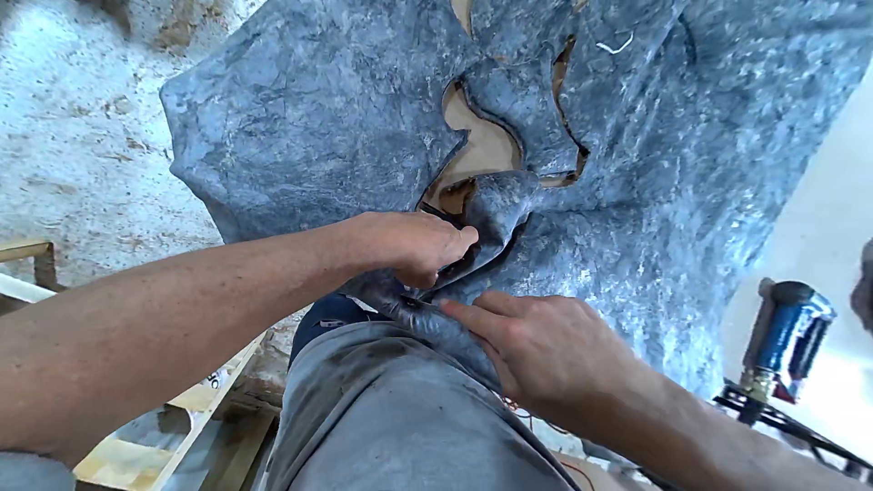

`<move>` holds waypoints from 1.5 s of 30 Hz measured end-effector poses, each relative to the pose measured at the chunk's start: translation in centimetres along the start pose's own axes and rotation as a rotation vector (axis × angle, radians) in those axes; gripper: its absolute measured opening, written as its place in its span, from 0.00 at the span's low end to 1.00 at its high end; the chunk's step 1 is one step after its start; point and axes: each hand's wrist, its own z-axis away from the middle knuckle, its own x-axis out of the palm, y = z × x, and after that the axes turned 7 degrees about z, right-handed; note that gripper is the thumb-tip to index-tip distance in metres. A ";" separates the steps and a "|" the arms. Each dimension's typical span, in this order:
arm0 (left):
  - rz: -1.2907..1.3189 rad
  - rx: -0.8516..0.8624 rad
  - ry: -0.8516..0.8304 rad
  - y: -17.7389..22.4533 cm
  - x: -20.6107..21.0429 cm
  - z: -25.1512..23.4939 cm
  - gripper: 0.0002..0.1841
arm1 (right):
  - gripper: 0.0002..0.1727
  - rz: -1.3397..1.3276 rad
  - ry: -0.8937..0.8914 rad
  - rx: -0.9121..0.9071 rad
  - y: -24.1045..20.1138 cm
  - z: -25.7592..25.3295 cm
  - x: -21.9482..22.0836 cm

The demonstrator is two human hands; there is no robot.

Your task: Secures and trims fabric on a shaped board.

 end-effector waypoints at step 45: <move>-0.254 0.031 -0.006 -0.7 0.6 0.4 0.24 | 0.22 0.174 -0.265 -0.377 5.1 -6.5 -4.5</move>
